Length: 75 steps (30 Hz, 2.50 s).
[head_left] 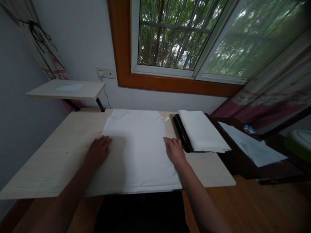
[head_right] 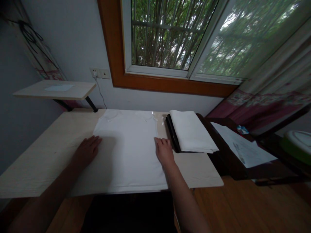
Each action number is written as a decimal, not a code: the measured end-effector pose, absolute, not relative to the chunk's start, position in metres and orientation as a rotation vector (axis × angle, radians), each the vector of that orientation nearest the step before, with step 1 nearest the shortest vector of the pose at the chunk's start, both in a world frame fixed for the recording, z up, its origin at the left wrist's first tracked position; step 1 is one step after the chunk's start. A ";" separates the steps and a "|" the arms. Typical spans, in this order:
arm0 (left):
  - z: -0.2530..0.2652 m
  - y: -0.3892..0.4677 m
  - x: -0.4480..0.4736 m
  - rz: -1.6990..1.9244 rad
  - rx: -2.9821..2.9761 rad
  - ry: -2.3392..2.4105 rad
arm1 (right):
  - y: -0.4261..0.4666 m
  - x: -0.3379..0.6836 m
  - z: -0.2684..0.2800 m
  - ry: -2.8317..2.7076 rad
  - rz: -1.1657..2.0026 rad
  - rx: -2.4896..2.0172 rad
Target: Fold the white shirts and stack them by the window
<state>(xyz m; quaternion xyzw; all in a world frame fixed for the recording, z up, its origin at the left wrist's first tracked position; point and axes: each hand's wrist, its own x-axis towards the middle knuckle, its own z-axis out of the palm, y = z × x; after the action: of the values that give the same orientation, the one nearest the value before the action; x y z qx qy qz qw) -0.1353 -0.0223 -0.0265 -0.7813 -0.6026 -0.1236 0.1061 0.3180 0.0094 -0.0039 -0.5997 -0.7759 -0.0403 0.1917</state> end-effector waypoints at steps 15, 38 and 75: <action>-0.027 -0.064 -0.137 -0.335 -2.345 -1.721 | -0.016 0.348 0.009 -2.286 0.229 -1.836; -0.005 -0.034 -0.133 -0.353 -2.444 -1.706 | 0.055 0.325 0.022 -2.336 0.133 -1.585; -0.018 -0.080 -0.119 -0.244 -2.444 -1.756 | 0.006 0.324 0.021 -2.347 0.262 -1.336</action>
<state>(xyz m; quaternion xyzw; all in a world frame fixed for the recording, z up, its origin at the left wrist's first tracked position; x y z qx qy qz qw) -0.1195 -0.0803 -0.0175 -0.8079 -0.5805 -0.0806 0.0612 0.3236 0.0065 0.0211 -0.4812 -0.8453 0.0942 0.2125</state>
